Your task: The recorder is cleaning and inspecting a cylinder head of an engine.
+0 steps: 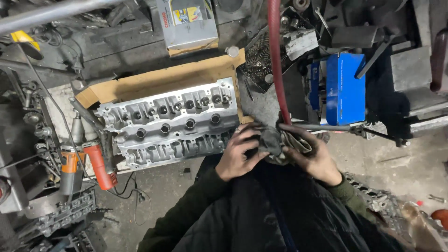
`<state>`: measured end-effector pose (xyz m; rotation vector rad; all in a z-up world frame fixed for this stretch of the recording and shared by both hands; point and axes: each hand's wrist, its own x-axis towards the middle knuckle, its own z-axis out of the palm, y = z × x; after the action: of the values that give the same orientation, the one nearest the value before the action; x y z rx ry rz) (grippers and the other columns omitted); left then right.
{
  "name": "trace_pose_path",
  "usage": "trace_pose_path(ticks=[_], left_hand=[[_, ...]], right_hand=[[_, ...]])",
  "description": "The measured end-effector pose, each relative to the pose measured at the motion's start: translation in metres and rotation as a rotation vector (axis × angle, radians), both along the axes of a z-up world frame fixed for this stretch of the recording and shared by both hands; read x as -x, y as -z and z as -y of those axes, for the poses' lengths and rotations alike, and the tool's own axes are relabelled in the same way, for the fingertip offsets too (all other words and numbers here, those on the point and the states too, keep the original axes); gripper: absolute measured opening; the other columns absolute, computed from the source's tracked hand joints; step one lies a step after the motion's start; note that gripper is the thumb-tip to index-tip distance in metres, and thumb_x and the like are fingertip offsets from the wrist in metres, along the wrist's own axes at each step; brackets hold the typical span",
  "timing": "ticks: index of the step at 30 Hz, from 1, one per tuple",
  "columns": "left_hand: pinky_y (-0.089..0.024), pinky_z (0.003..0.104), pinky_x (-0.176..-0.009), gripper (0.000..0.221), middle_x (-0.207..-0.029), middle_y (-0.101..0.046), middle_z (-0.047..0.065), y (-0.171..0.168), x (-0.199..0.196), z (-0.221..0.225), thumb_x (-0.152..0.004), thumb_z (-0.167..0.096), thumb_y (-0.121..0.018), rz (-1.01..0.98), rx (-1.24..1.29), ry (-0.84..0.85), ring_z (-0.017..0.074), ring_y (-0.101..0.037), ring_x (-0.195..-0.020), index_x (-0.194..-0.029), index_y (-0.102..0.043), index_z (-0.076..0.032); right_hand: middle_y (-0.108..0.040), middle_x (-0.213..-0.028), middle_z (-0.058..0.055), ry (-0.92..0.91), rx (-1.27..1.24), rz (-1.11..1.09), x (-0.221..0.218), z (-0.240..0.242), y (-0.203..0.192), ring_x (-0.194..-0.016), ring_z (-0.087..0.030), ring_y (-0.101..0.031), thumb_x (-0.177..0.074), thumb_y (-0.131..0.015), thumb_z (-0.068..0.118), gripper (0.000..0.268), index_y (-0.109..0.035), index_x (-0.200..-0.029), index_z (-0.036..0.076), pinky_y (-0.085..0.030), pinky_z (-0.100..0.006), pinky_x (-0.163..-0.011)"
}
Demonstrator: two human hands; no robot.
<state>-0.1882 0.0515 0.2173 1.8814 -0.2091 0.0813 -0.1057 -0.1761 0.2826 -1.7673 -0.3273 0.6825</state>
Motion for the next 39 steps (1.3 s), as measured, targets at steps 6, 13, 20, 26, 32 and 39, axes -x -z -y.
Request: trace_pose_path(ticks=[6, 13, 20, 26, 32, 39], left_hand=[[-0.056, 0.040, -0.097, 0.027, -0.112, -0.072, 0.018, -0.014, 0.007, 0.031, -0.099, -0.023, -0.076, -0.086, 0.221, -0.096, 0.0371, -0.071, -0.114, -0.104, -0.072, 0.004], [-0.050, 0.034, -0.081, 0.023, -0.096, -0.068, 0.019, -0.026, -0.036, 0.052, -0.103, -0.012, -0.063, -0.472, 0.340, -0.099, 0.0274, -0.064, -0.087, -0.118, -0.069, 0.003], [-0.056, 0.034, -0.079, 0.036, -0.089, -0.073, 0.014, -0.025, -0.050, 0.066, -0.076, -0.023, -0.089, -0.359, 0.096, -0.126, 0.0227, -0.071, -0.083, -0.093, -0.069, 0.001], [-0.051, 0.031, -0.073, 0.037, -0.081, -0.065, 0.013, -0.026, -0.045, 0.061, -0.085, -0.030, -0.081, -0.346, 0.184, -0.157, 0.0237, -0.064, -0.072, -0.090, -0.065, 0.002], [-0.047, 0.030, -0.083, 0.030, -0.093, -0.063, 0.003, 0.050, 0.013, 0.068, -0.102, -0.027, -0.061, -0.573, 0.323, -0.772, 0.0123, -0.056, -0.087, -0.107, -0.062, 0.002], [-0.042, 0.033, -0.075, 0.034, -0.090, -0.058, 0.008, 0.007, 0.014, 0.035, -0.088, -0.002, -0.055, -0.835, 0.343, -0.288, 0.0185, -0.050, -0.082, -0.120, -0.067, -0.004]], right_hand=[[-0.078, -0.115, -0.008, -0.030, 0.122, 0.088, -0.034, 0.040, 0.030, -0.103, -0.014, -0.072, -0.096, -0.070, 0.010, 0.027, -0.074, -0.122, 0.002, -0.056, -0.029, -0.089], [-0.078, -0.104, -0.012, -0.053, -0.142, 0.168, -0.080, 0.098, 0.083, -0.097, -0.019, -0.074, -0.093, -0.076, 0.016, 0.021, -0.076, -0.107, 0.002, -0.057, -0.030, -0.089], [-0.072, -0.117, -0.012, -0.645, -0.158, 0.188, -0.136, 0.044, 0.004, -0.105, -0.028, -0.071, -0.066, -0.091, 0.020, 0.069, -0.068, -0.127, -0.001, -0.056, -0.039, -0.090], [-0.074, -0.115, -0.007, -0.510, -0.144, 0.371, -0.121, 0.066, 0.045, -0.111, -0.027, -0.074, -0.079, -0.078, 0.002, 0.037, -0.077, -0.115, 0.009, -0.061, -0.036, -0.095], [-0.075, -0.111, -0.009, -0.209, -0.100, 0.358, -0.149, 0.093, 0.047, -0.105, -0.026, -0.075, -0.086, -0.074, 0.004, 0.027, -0.074, -0.113, 0.010, -0.059, -0.035, -0.096], [-0.076, -0.091, -0.011, -0.605, 0.349, 0.252, -0.216, 0.049, 0.055, -0.086, -0.027, -0.077, -0.085, -0.065, 0.011, 0.036, -0.075, -0.119, 0.007, -0.058, -0.037, -0.079]])
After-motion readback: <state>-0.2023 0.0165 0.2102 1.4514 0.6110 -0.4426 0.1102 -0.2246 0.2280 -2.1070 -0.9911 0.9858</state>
